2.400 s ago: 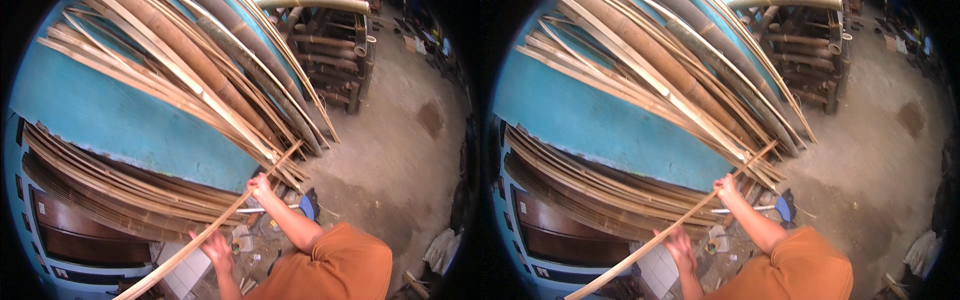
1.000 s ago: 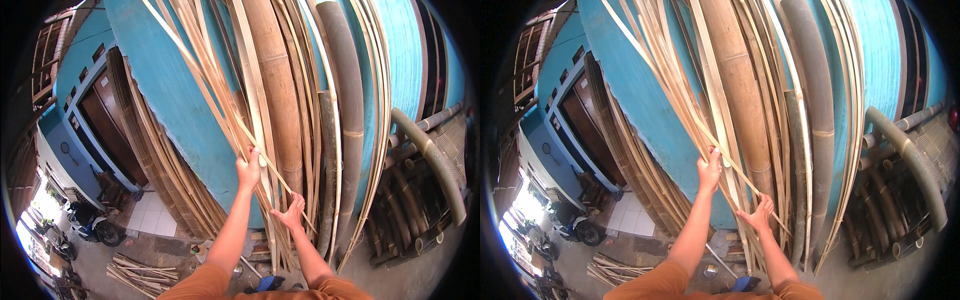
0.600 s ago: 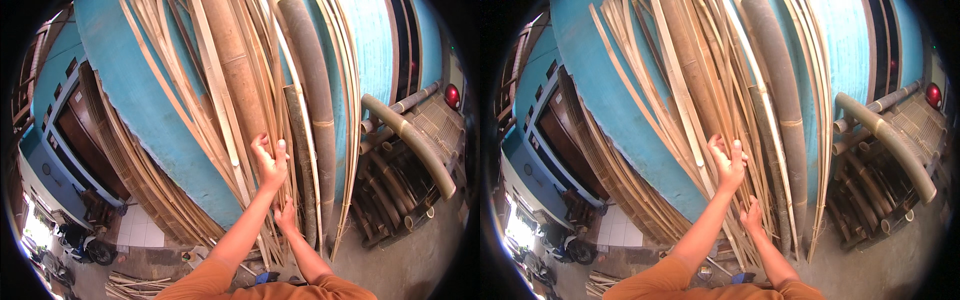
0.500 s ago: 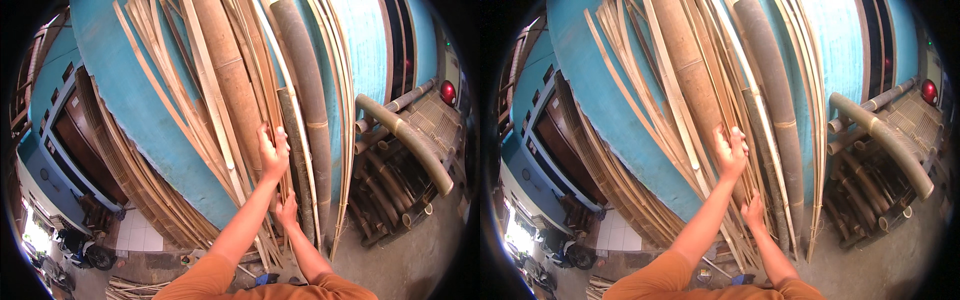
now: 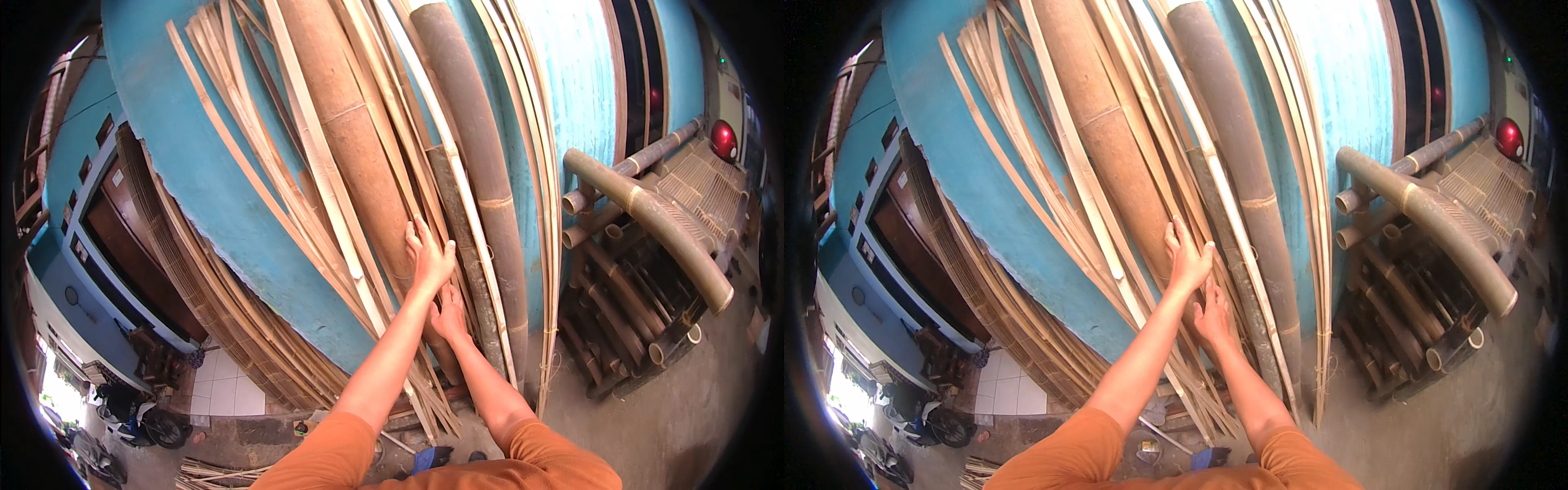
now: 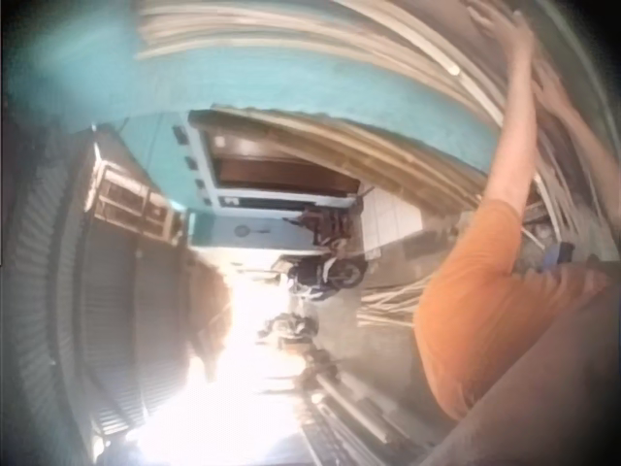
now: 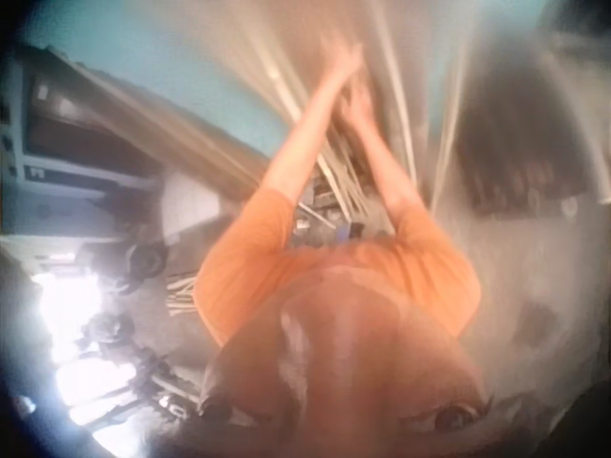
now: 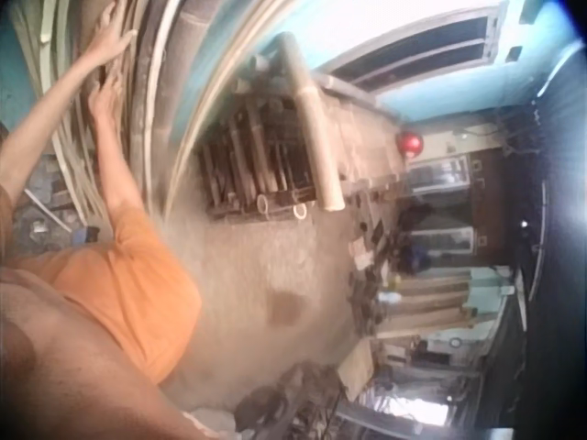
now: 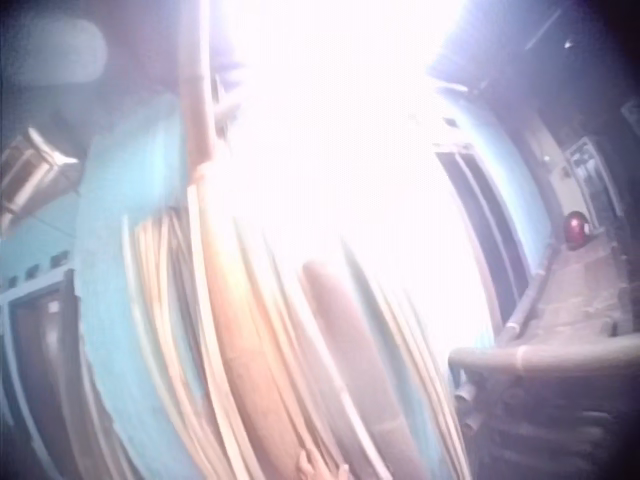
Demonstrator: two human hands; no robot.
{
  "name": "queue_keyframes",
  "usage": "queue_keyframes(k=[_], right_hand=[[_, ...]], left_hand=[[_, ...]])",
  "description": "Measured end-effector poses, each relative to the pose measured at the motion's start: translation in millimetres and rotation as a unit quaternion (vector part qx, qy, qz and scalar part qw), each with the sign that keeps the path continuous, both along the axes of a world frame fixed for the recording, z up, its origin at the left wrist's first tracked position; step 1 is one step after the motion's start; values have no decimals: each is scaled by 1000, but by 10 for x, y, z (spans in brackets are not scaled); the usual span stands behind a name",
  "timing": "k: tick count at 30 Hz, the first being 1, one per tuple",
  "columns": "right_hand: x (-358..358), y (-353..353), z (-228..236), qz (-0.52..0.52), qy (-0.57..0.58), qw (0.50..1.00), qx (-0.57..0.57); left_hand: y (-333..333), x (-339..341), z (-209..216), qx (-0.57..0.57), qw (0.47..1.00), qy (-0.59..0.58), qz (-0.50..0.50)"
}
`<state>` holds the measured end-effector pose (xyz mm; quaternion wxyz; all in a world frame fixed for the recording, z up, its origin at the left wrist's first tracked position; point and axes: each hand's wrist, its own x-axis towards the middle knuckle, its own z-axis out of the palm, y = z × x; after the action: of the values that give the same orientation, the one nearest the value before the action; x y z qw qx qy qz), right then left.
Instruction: The person cuts a yellow string binding a bundle of bamboo strips using a knife, then gathers and stacks the strips against a wall. The person repeatedly picks up and places bundles of bamboo strips, organizing them in the workshop.
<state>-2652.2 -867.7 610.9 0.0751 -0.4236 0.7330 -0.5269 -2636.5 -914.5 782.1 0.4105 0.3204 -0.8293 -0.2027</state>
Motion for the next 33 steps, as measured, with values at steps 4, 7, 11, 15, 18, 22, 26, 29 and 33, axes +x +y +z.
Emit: queue_keyframes(k=[4,7,11,15,18,22,26,29,33], right_hand=[[97,235,-140,1,5,1000,-24],[44,661,-551,6,-30,999,-26],[149,1649,-1657,34,-116,982,143],[56,2172,-2301,-61,-147,964,214],[-328,1982,-2086,-115,-91,985,92],[-907,1312,-1123,-169,40,984,-45],[-1041,1006,-599,-145,79,984,60],[-1086,863,-510,-152,124,975,106],[-956,1095,-441,-174,147,972,62]], left_hand=[[-120,227,-224,-30,998,44,-42],[92,494,-582,-4,998,11,-57],[459,1326,-1726,55,994,-76,-48],[1027,2509,-3023,273,935,-227,-10],[1577,3109,-3483,411,845,-341,-25],[2055,3340,-3337,510,798,-315,-65],[2131,3434,-3107,512,824,-243,-11],[2121,3657,-3086,494,849,-182,42],[2400,4098,-3128,511,842,-139,100]])
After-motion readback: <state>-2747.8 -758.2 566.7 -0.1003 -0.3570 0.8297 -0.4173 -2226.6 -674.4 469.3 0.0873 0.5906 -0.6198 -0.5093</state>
